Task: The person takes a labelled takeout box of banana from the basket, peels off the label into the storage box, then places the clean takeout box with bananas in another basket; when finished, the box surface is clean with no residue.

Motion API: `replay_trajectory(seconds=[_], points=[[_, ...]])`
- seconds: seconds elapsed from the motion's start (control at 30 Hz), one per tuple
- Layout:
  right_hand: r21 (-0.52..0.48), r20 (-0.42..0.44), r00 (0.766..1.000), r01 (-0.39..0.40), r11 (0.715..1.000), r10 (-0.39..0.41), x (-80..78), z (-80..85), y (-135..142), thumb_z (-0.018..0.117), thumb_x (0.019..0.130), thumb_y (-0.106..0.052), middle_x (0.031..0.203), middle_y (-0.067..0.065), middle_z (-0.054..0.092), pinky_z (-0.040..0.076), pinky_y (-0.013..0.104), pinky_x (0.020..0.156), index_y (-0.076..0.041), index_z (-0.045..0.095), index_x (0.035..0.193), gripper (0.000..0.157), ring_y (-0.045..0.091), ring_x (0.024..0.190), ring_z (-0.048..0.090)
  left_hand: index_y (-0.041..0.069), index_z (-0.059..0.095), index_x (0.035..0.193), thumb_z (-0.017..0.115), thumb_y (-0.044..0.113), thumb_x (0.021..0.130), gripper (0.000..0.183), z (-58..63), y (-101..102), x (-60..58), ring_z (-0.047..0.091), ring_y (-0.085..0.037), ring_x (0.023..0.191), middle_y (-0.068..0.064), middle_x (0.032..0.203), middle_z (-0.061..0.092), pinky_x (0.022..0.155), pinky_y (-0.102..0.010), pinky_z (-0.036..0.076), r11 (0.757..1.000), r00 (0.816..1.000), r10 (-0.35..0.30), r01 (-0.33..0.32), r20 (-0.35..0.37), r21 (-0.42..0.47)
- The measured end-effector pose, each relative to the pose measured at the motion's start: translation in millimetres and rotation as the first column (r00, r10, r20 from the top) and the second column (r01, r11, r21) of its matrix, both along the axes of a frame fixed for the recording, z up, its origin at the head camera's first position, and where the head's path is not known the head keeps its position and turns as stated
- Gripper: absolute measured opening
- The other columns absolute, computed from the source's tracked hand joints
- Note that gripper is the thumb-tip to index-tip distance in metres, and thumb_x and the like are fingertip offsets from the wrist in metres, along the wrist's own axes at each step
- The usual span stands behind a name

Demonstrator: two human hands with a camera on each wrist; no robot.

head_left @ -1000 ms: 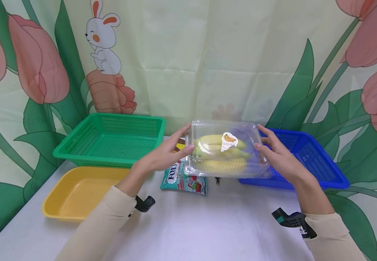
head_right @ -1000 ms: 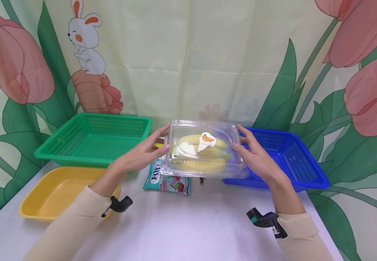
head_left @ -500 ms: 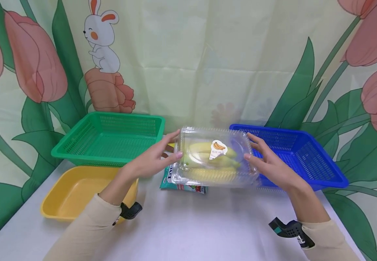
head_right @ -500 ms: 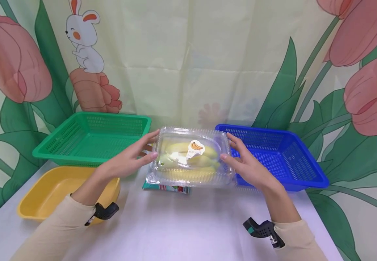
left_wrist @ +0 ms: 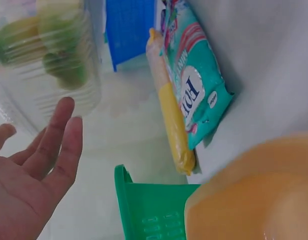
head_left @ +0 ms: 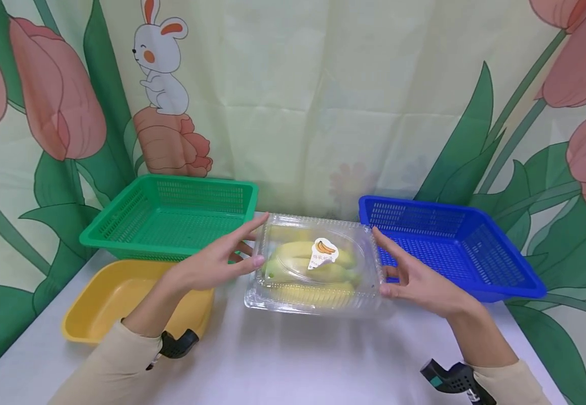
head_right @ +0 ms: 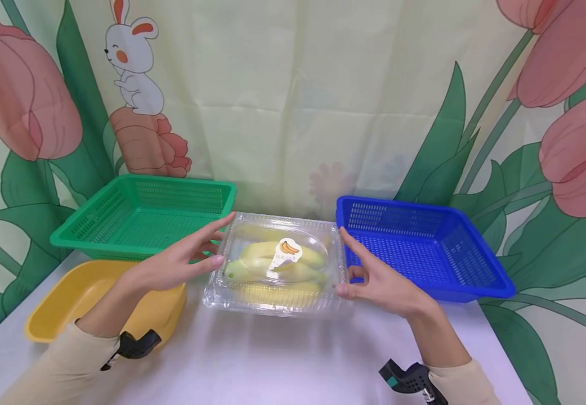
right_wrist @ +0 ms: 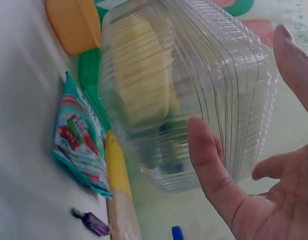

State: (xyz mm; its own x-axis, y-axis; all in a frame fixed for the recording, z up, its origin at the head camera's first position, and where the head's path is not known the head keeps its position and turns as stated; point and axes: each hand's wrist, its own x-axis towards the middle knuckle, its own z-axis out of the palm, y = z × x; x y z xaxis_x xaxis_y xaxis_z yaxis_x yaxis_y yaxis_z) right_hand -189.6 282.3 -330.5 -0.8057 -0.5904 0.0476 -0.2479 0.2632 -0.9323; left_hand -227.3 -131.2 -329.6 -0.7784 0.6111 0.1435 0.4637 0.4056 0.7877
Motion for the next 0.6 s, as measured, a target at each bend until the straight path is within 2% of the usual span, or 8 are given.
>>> replay_trajectory(seconds=[0.13,0.3,0.43,0.47,0.6], points=[[-0.061,0.051,0.993,-0.107,0.992,0.11,7.3,-6.2,-1,0.077,0.094,-0.025,0.17,0.012,-0.015,0.061,0.047,0.086,-0.03,-0.01,0.165,0.112,0.058,0.137,0.04,0.035,0.015,0.165,0.071,0.047,0.095,0.09,-1.7,-10,6.8,0.057,-0.026,0.122,-0.012,0.149,0.047,0.099,-0.046,0.053,1.0,0.999,-0.028,0.028,0.021,-0.01],[-0.077,0.102,0.979,-0.168,0.983,0.175,21.0,-11.9,-2,0.079,0.091,-0.013,0.168,0.013,-0.019,0.061,0.05,0.082,-0.025,-0.013,0.165,0.119,0.038,0.13,0.055,0.033,0.008,0.166,0.083,0.048,0.084,0.112,-6.7,-21,20.5,0.053,-0.026,0.122,-0.013,0.15,0.043,0.098,-0.041,0.054,0.994,0.989,-0.105,0.107,0.108,-0.016],[-0.035,0.088,0.979,-0.183,0.982,0.186,30.0,-16.9,2,0.081,0.088,-0.009,0.166,0.015,-0.01,0.061,0.042,0.082,-0.023,-0.01,0.166,0.12,0.024,0.115,0.063,0.033,0.004,0.165,0.087,0.042,0.082,0.118,-5.5,-20,35.0,0.05,-0.025,0.125,-0.01,0.148,0.043,0.1,-0.04,0.053,0.99,0.974,-0.121,0.133,0.19,-0.05],[-0.019,0.074,0.98,-0.182,0.983,0.183,31.7,-18.4,3,0.082,0.088,-0.009,0.166,0.012,-0.006,0.061,0.04,0.081,-0.023,-0.008,0.166,0.12,0.022,0.111,0.063,0.032,0.003,0.165,0.087,0.041,0.082,0.118,-4.9,-19,38.0,0.049,-0.024,0.127,-0.009,0.148,0.043,0.1,-0.04,0.053,0.989,0.972,-0.12,0.135,0.201,-0.063],[0.002,0.052,0.982,-0.183,0.983,0.183,37.1,-25.7,6,0.083,0.086,-0.007,0.162,0.009,0.005,0.061,0.036,0.076,-0.02,-0.004,0.166,0.119,0.021,0.103,0.061,0.029,0.001,0.165,0.085,0.044,0.083,0.118,-6.1,-18,44.5,0.046,-0.024,0.13,-0.005,0.148,0.042,0.1,-0.041,0.053,0.983,0.967,-0.128,0.154,0.222,-0.103]])
